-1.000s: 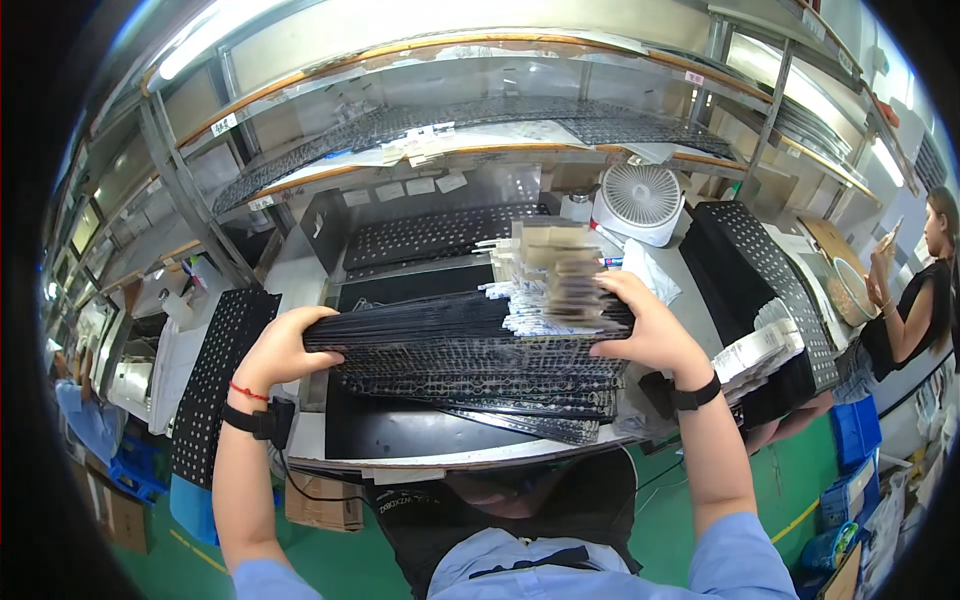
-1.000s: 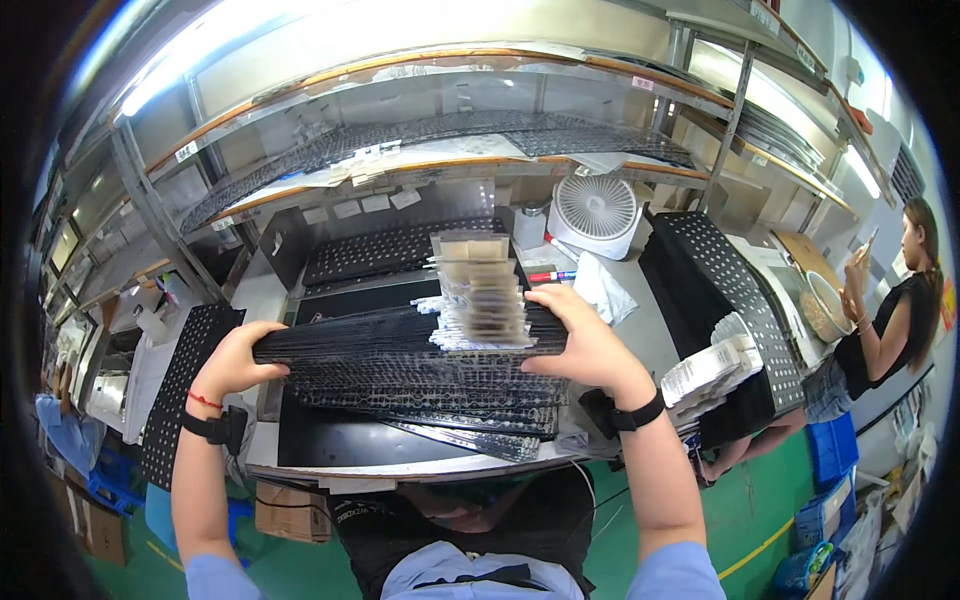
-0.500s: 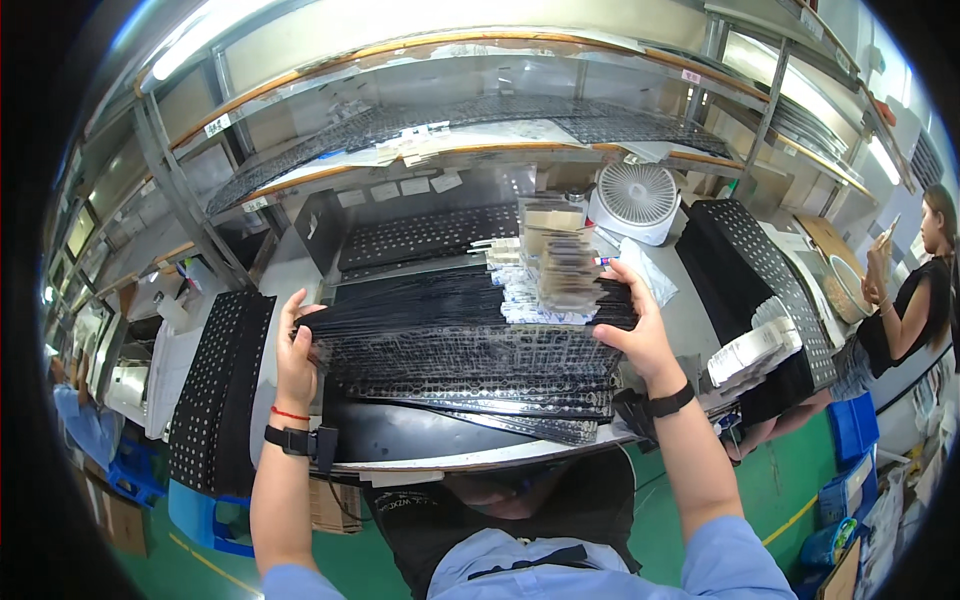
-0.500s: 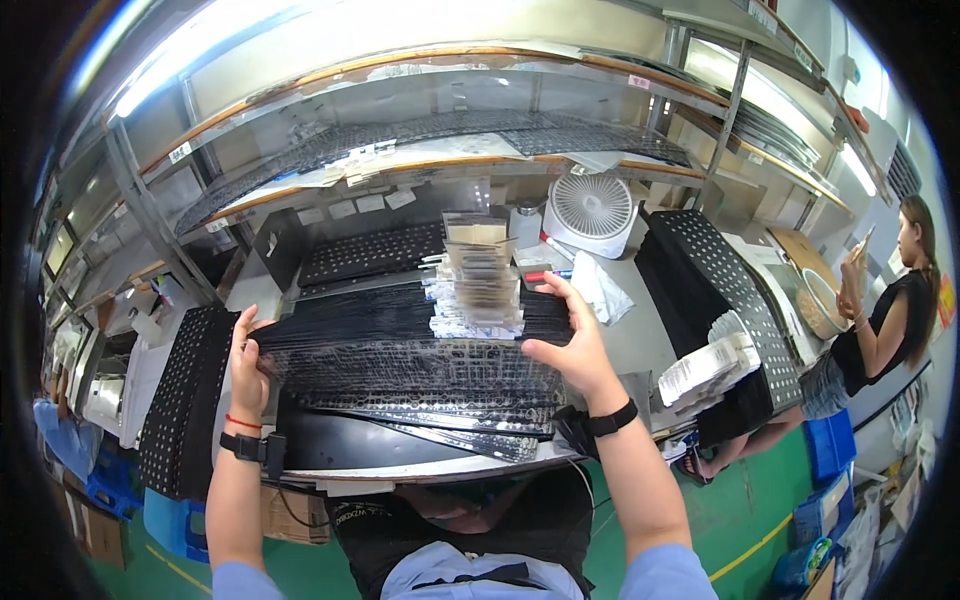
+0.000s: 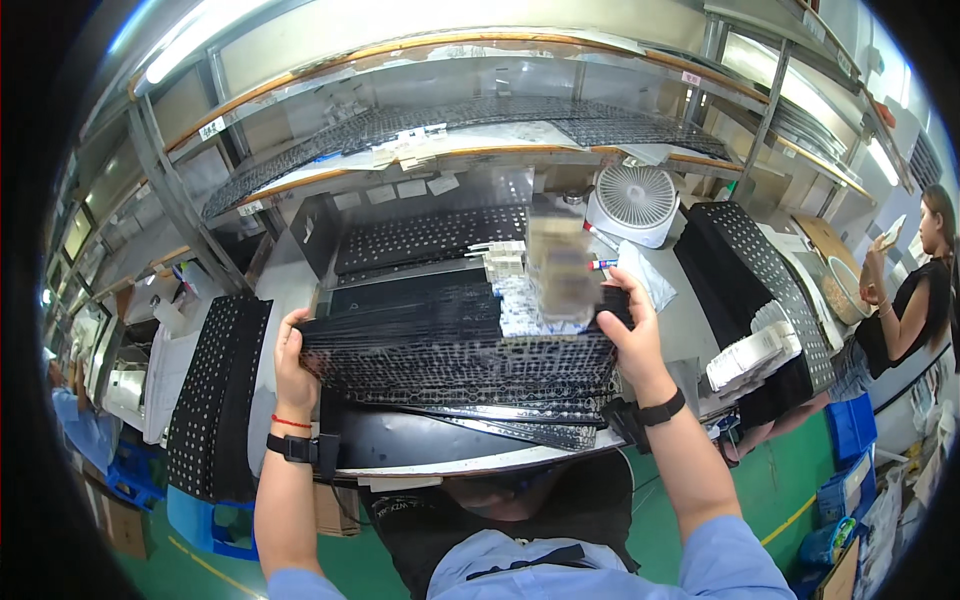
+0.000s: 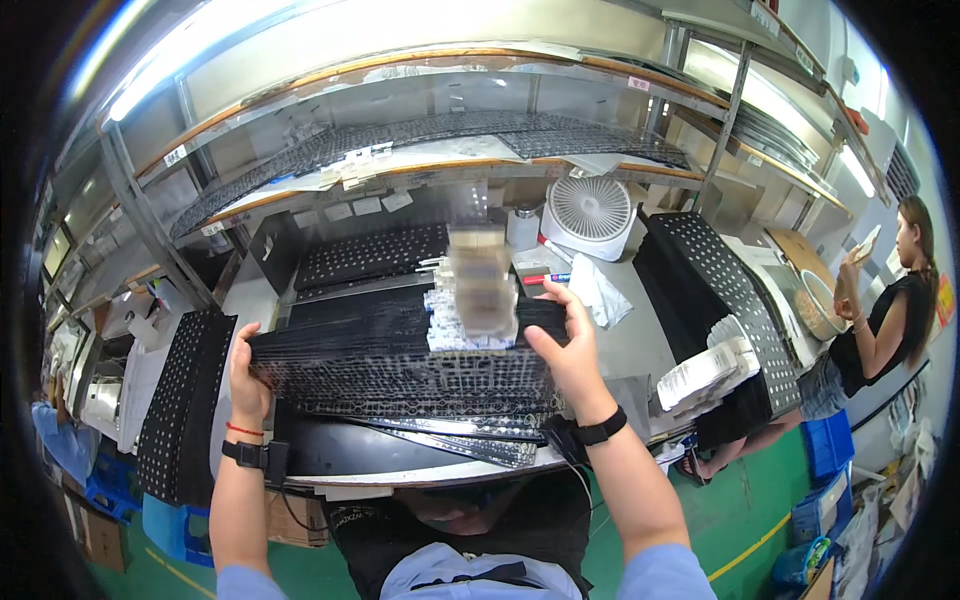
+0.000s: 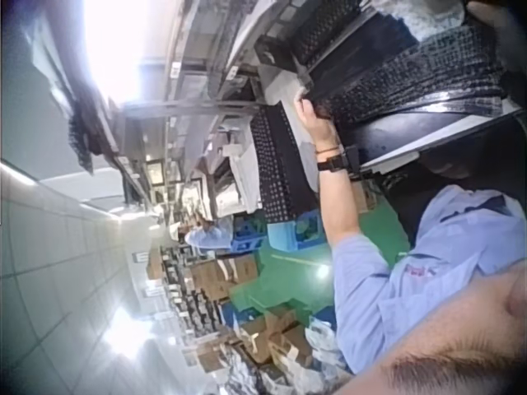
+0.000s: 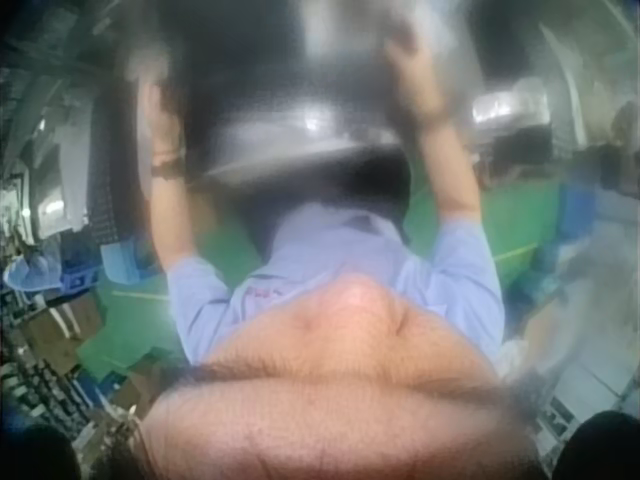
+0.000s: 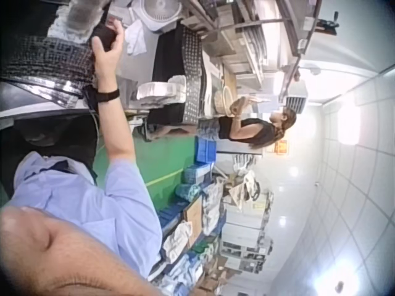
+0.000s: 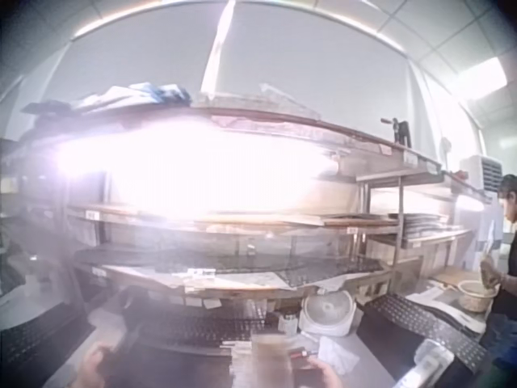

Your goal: Inspecting and sorting keyboard membrane layers and metal backplates.

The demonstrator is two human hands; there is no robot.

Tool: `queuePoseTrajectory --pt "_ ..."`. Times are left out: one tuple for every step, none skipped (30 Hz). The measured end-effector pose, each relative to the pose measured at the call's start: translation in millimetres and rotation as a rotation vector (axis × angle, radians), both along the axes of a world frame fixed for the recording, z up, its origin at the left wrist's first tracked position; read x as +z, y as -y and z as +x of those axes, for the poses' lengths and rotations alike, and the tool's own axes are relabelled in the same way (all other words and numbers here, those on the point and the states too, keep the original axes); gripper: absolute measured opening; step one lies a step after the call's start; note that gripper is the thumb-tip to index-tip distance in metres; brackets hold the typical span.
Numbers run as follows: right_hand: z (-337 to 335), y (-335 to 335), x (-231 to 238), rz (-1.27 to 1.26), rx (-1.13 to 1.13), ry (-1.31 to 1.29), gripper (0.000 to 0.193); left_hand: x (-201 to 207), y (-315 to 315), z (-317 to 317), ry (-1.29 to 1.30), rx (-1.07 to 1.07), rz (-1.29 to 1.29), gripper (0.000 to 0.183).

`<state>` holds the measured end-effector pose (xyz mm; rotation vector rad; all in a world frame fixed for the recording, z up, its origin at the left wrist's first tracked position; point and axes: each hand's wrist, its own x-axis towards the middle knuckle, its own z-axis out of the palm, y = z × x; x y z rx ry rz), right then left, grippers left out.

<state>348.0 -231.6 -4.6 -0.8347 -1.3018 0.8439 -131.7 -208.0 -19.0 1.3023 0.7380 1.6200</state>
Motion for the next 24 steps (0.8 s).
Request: queuePoseTrajectory --pt "4.0 -1.5 -2.3 0.039 0.033 -0.008 0.073 3.1 3.0 1.2 0.030 -0.024 0.004 0.056" --pt "7.6 -3.0 -4.6 0.078 0.065 -0.016 0.072 7.3 3.2 4.3 0.051 0.060 -0.019 0.067" --pt "6.6 -2.2 -4.9 0.112 0.101 -0.024 0.072 12.1 5.4 10.2 0.057 0.029 -0.015 0.068" --pt "4.3 0.3 -4.2 0.097 0.116 0.041 0.071 16.1 7.0 16.3 0.065 -0.001 -0.011 0.070" --pt "4.3 1.3 -3.6 0.089 0.144 0.031 0.070 17.0 8.7 18.4 0.072 -0.032 -0.008 0.071" --pt "6.5 0.3 0.1 0.090 0.171 0.024 0.069 17.8 8.7 15.5 0.031 -0.087 -0.015 0.070" --pt "7.8 -0.5 2.5 0.091 0.198 0.018 0.068 18.0 8.5 9.8 -0.010 -0.141 -0.023 0.069" --pt "7.4 -0.1 -2.7 0.029 0.194 -0.071 0.059 18.2 7.7 5.5 -0.051 -0.196 -0.030 0.068" --pt "9.2 -2.7 -6.5 0.016 0.189 -0.070 0.055 16.7 6.7 3.0 -0.058 -0.189 -0.042 0.065" --pt "12.4 -4.8 -8.5 0.003 0.182 -0.069 0.052 15.0 3.7 1.7 -0.063 -0.184 -0.054 0.062" --pt "15.4 -5.4 -10.5 -0.009 0.175 -0.067 0.048 14.1 1.6 1.1 -0.069 -0.179 -0.065 0.059" --pt "13.1 -1.7 -4.6 -0.038 0.114 -0.024 0.042 15.1 0.4 -0.9 -0.078 -0.160 -0.081 0.056" --pt "12.1 2.1 3.7 0.006 0.097 0.085 0.045 17.5 1.1 -3.5 -0.090 -0.142 -0.097 0.052" --pt "13.8 4.8 13.9 0.050 0.078 0.194 0.048 18.7 1.9 -4.9 -0.102 -0.124 -0.114 0.049" --pt "16.9 8.0 22.8 0.095 0.058 0.306 0.051 18.1 2.5 -4.9 -0.091 -0.124 -0.124 0.046" --pt "21.0 10.2 30.9 0.261 0.075 0.507 0.067 19.1 4.3 -6.2 -0.083 -0.117 -0.132 0.043" --pt "25.7 17.2 41.6 0.300 0.076 0.711 0.083 20.3 5.9 -8.0 -0.074 -0.110 -0.140 0.041" --pt "23.0 25.9 53.5 0.292 0.062 0.834 0.088 21.2 6.1 -8.7 -0.062 -0.117 -0.138 0.040" --pt "22.0 31.0 60.9 0.280 0.046 0.960 0.092 21.4 4.9 -7.6 -0.047 -0.127 -0.138 0.039" --pt "21.2 28.8 63.6 0.216 0.059 0.998 0.093 21.0 4.8 -6.8 -0.032 -0.136 -0.138 0.038" --pt "20.8 24.5 68.0 0.153 0.066 1.033 0.094 21.8 4.0 -6.3 -0.045 -0.124 -0.129 0.037" --pt "19.6 21.8 71.5 0.089 0.074 1.067 0.095 22.9 3.6 -7.0 -0.057 -0.111 -0.118 0.037" --pt "17.2 22.8 75.5 0.110 0.063 1.121 0.095 24.6 3.9 -7.1 -0.071 -0.097 -0.108 0.036" --pt "14.3 24.6 81.0 0.133 0.051 1.177 0.095 28.0 4.6 -5.5 -0.060 -0.099 -0.126 0.036"
